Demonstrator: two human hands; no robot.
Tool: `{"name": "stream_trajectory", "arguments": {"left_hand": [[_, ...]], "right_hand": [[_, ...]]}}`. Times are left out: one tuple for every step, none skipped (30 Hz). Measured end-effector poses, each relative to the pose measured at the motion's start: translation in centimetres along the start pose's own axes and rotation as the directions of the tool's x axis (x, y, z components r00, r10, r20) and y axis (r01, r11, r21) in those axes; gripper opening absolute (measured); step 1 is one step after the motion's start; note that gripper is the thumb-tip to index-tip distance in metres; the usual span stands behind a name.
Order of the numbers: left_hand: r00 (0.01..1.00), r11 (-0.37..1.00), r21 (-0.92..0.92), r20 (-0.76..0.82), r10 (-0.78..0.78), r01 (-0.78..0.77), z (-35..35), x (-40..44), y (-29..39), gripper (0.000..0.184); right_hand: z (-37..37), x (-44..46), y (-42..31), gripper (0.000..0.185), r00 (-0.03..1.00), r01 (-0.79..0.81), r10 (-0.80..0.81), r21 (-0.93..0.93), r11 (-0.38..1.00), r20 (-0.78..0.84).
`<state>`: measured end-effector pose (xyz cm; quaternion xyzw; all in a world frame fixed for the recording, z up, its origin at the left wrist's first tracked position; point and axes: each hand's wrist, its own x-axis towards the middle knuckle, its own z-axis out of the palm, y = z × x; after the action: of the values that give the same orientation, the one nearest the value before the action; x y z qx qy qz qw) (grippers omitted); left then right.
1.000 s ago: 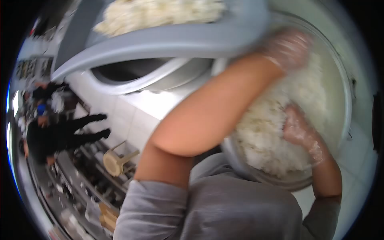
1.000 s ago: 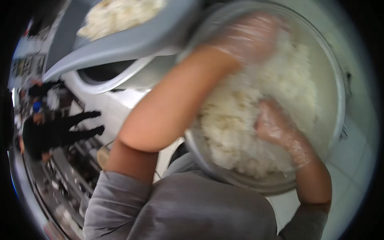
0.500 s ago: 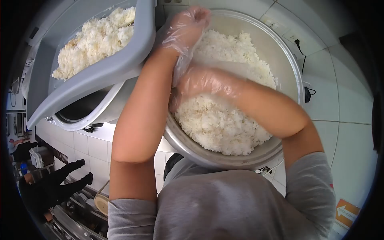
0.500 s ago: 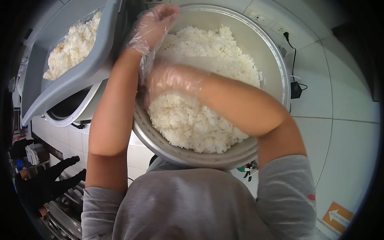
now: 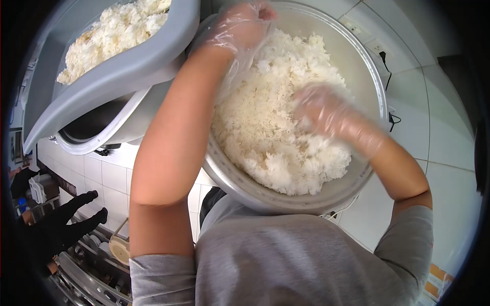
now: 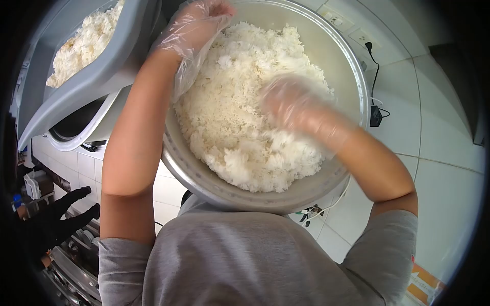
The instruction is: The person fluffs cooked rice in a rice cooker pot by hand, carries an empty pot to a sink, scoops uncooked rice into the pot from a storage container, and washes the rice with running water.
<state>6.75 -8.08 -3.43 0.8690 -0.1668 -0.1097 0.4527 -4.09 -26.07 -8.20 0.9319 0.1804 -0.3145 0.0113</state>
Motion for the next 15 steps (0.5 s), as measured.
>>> {"name": "stream_trajectory", "arguments": {"left_hand": [[1.0,1.0,0.013,-0.029,0.004,-0.003,0.0,-0.1,0.0,0.025],[0.998,1.0,0.024,-0.061,0.005,-0.003,0.0,0.0,0.0,0.025],[0.996,0.999,0.037,-0.094,0.005,-0.002,0.0,0.0,-0.1,0.025],[0.992,0.999,-0.022,-0.125,0.032,-0.035,0.4,0.5,-1.1,0.024],[0.987,0.995,-0.076,-0.152,0.059,-0.072,1.1,1.6,-2.4,0.024],[0.979,0.985,-0.127,-0.18,0.09,-0.114,1.4,2.2,-2.9,0.024],[0.984,0.996,-0.048,-0.162,0.068,-0.076,1.1,1.7,-2.2,0.025],[0.988,0.999,0.033,-0.149,0.042,-0.038,0.5,0.5,-0.9,0.026],[0.99,0.994,0.108,-0.143,0.011,0.005,-0.2,-0.4,0.0,0.027],[0.992,0.993,0.114,-0.125,0.029,-0.014,-0.8,-1.0,0.4,0.029],[0.994,0.992,0.119,-0.103,0.042,-0.03,-1.2,-1.5,0.6,0.03],[0.996,0.991,0.125,-0.069,0.056,-0.047,-1.2,-1.9,0.6,0.032],[0.995,0.994,0.092,-0.073,0.07,-0.063,-0.4,-1.0,-0.6,0.029],[0.992,0.994,0.064,-0.084,0.092,-0.086,1.0,1.1,-2.6,0.027],[0.988,0.993,0.036,-0.096,0.118,-0.115,1.9,2.4,-3.7,0.025]], "right_hand": [[-1.7,-0.2,0.1,0.016,0.997,-0.026,0.037,-0.137,0.99,0.072],[-4.7,-0.9,-1.2,0.018,0.985,-0.102,0.116,-0.112,0.989,0.125],[-6.4,-1.0,-1.9,0.02,0.965,-0.177,0.191,-0.091,0.98,0.179],[-4.9,0.6,-1.0,0.022,0.988,0.135,-0.124,0.129,0.982,-0.096],[-3.3,1.9,0.0,0.024,0.84,0.472,-0.35,0.244,0.847,-0.414],[-5.0,2.5,-2.9,0.025,0.921,0.332,-0.259,0.24,0.912,-0.29],[-6.7,3.0,-5.7,0.025,0.974,0.191,-0.161,0.2,0.961,-0.156],[-6.8,4.9,-7.1,0.026,0.985,0.148,-0.13,0.167,0.975,-0.111],[-6.3,6.6,-7.7,0.026,0.985,0.135,-0.118,0.145,0.98,-0.125],[-6.1,8.4,-8.0,0.026,0.979,0.142,-0.118,0.139,0.98,-0.167],[-6.0,10.0,-8.3,0.026,0.972,0.147,-0.118,0.137,0.98,-0.202],[-5.8,11.4,-8.2,0.026,0.966,0.146,-0.11,0.141,0.979,-0.234],[-5.8,12.4,-8.0,0.027,0.96,0.143,-0.101,0.148,0.979,-0.261],[-5.7,13.3,-7.7,0.027,0.955,0.137,-0.09,0.151,0.979,-0.283],[-5.7,14.1,-7.4,0.027,0.951,0.13,-0.079,0.155,0.979,-0.3]]}}
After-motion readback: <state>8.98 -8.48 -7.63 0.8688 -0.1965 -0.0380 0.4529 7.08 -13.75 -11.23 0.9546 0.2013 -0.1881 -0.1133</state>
